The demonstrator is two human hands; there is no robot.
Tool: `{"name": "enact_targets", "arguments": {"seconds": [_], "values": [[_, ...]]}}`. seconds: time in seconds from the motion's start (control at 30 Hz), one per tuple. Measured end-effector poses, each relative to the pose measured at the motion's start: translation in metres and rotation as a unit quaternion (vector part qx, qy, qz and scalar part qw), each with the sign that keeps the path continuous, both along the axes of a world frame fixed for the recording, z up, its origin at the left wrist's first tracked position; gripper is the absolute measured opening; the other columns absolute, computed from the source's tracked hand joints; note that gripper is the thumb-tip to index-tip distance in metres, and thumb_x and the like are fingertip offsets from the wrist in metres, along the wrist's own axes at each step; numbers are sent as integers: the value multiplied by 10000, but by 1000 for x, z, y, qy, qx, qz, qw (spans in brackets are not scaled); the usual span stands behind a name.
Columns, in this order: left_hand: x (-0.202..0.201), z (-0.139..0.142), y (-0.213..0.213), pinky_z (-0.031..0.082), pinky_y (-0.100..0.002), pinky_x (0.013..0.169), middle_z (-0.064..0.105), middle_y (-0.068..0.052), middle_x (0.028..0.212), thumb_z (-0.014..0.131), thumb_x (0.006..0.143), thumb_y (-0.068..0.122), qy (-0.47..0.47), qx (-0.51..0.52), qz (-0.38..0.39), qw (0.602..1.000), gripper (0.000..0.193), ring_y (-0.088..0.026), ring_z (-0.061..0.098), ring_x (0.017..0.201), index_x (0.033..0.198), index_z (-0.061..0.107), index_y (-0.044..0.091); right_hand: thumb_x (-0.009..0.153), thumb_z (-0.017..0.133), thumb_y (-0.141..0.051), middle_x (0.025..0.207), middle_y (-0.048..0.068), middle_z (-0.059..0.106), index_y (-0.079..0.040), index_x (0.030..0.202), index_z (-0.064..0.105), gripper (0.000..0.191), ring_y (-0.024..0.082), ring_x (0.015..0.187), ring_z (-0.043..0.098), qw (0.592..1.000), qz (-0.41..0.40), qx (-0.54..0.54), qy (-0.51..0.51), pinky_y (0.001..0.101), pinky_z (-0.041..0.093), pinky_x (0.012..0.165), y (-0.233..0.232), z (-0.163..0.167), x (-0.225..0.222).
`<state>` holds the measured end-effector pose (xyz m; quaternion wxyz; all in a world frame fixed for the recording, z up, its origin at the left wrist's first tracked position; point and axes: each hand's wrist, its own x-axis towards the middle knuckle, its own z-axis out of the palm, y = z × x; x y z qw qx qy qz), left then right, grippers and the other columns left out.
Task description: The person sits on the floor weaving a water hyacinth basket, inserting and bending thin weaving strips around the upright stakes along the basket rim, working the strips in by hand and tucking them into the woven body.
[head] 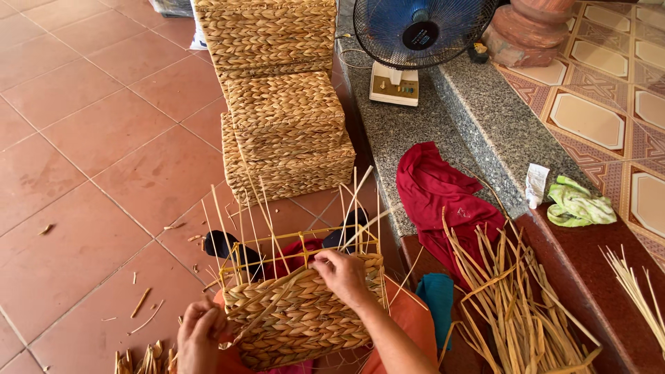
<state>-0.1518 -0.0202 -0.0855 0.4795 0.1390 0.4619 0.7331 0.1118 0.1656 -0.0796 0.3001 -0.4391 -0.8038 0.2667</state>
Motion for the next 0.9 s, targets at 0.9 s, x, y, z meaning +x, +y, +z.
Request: {"name": "enact_targets", "arguments": {"seconds": [0.9], "values": [[68, 101, -10, 600, -357, 809, 702, -112, 1030, 702, 723, -81, 727, 152, 0, 670, 295, -260, 708, 933, 998, 709, 26, 1028, 695, -80, 934, 80, 710, -51, 1067, 708, 51, 178, 807, 679, 983, 121, 136, -6, 306, 586, 663, -19, 8, -27]]}}
